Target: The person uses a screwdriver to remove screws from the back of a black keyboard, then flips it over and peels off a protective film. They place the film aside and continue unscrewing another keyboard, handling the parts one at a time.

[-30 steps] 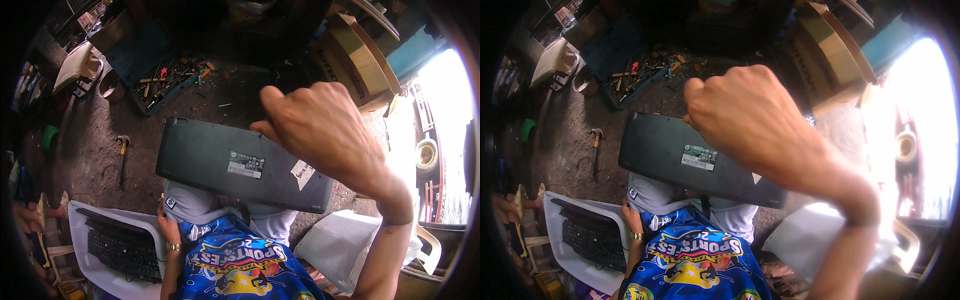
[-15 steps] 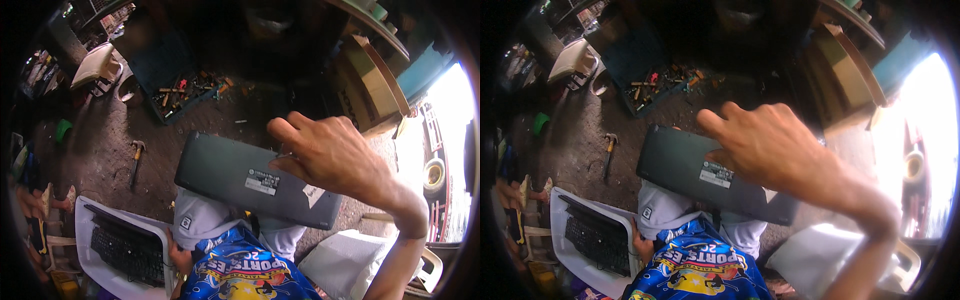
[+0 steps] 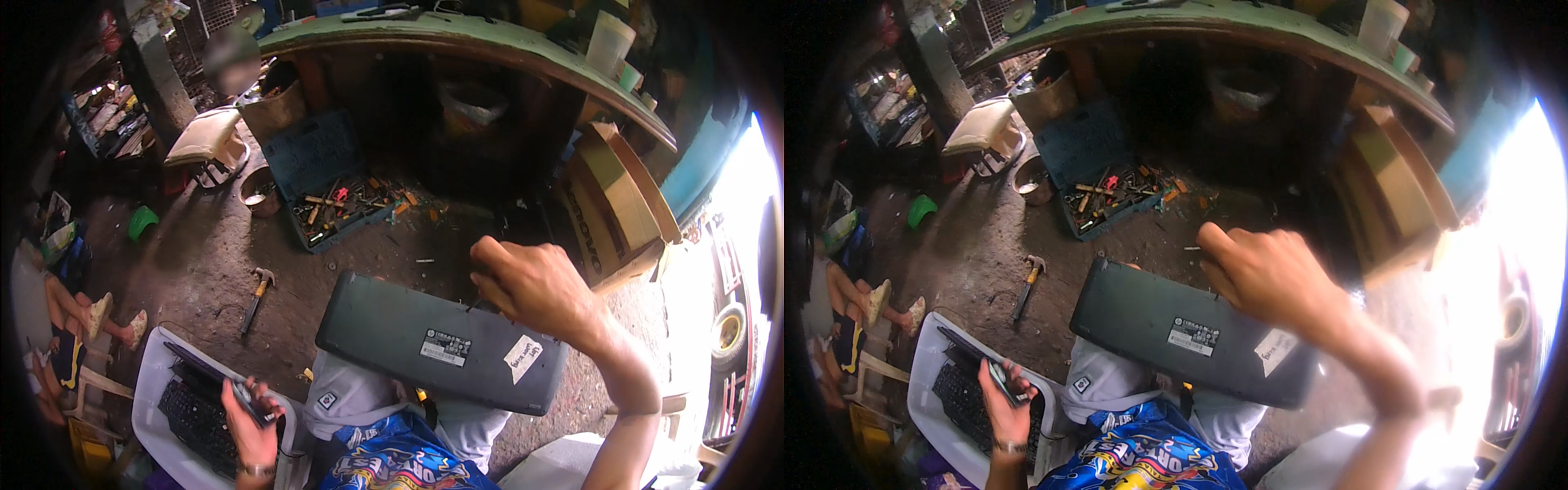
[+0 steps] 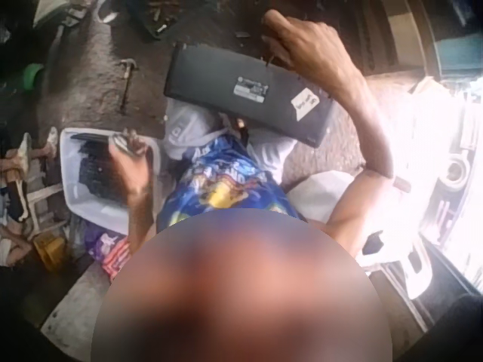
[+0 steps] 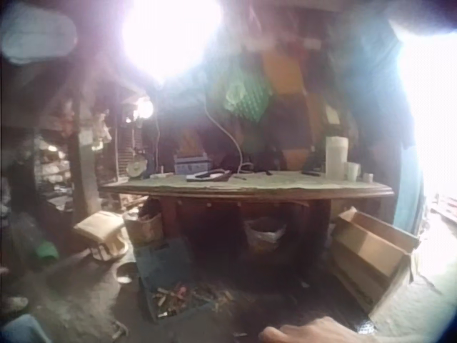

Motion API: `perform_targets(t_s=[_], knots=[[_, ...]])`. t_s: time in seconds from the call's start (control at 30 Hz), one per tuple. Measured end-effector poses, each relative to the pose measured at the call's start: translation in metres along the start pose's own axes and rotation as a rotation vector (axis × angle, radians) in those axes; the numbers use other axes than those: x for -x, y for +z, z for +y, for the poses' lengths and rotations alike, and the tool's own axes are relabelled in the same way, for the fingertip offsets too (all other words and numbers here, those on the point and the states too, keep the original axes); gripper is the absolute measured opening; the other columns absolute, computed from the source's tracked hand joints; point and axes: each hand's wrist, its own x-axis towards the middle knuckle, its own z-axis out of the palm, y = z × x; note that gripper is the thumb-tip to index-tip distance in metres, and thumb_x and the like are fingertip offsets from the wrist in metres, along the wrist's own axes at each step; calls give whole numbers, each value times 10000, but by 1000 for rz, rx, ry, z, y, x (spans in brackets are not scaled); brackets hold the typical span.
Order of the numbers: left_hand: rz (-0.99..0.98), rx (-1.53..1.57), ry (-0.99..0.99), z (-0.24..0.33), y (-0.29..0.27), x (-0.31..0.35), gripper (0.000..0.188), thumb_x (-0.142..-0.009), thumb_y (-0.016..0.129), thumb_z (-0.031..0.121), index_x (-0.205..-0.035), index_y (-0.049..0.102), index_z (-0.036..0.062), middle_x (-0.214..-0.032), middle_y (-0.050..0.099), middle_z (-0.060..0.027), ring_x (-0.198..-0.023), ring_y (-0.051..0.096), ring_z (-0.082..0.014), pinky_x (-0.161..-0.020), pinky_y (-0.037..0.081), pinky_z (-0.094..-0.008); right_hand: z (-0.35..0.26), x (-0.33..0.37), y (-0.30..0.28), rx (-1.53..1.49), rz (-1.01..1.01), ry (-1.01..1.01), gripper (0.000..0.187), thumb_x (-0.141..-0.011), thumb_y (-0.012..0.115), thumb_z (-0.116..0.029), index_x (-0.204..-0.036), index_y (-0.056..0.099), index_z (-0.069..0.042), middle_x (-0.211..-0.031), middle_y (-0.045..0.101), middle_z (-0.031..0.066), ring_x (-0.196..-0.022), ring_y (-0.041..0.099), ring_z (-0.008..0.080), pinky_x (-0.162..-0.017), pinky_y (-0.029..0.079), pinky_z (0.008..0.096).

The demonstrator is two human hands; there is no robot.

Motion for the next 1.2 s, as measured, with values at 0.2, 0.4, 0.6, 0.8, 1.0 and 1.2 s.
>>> perform_targets(t_s=[0.2, 0.4, 0.6, 0.8, 1.0, 1.2], knots=[[-888, -421, 871, 32, 160, 49, 509, -949, 805, 394, -1285, 625, 58, -921, 676, -46, -690, 613, -164, -561, 476, -308, -12, 15, 4, 13, 11, 99, 217, -991, 724, -222, -1072, 599, -64, -822, 703, 144, -722, 720, 353, -619, 563, 438], [-1486, -289, 1569, 45, 228, 79, 388, -875, 843, 159, -1198, 662, 45, -959, 701, -81, -736, 680, -204, -611, 541, -324, -26, 17, 2, -64, 45, 19, 272, -974, 754, -263, -1081, 603, -64, -822, 698, 101, -732, 734, 315, -631, 565, 427], [-1459, -69, 1525, 50, 238, 93, 211, -833, 807, 155, -1014, 705, 121, -900, 706, -71, -675, 621, -199, -656, 548, -396, -28, 20, -2, -53, -93, 82, 319, -984, 711, -359, -1097, 572, -95, -867, 652, 125, -701, 694, 372, -604, 538, 491], [-1373, 248, 1605, 34, 257, 83, 160, -825, 759, 115, -971, 695, 120, -825, 685, -53, -600, 576, -203, -565, 484, -365, -31, 15, -4, -62, -66, 105, 241, -983, 705, -292, -1063, 585, -99, -814, 653, 118, -665, 681, 360, -569, 523, 481], [-1318, 448, 1710, 27, 267, 74, 172, -847, 740, 61, -1013, 701, 87, -831, 689, -66, -601, 571, -189, -541, 471, -323, -32, 13, -1, -79, 5, 87, 174, -969, 701, -199, -1062, 597, -94, -804, 648, 118, -659, 670, 359, -568, 517, 472], [-1386, 421, 1577, 32, 267, 77, 163, -866, 751, 72, -1027, 773, 56, -972, 772, -131, -662, 648, -220, -606, 565, -371, -31, 13, 2, -63, 6, 144, 172, -970, 744, -134, -1025, 610, -40, -888, 737, 128, -770, 781, 288, -639, 591, 388]])
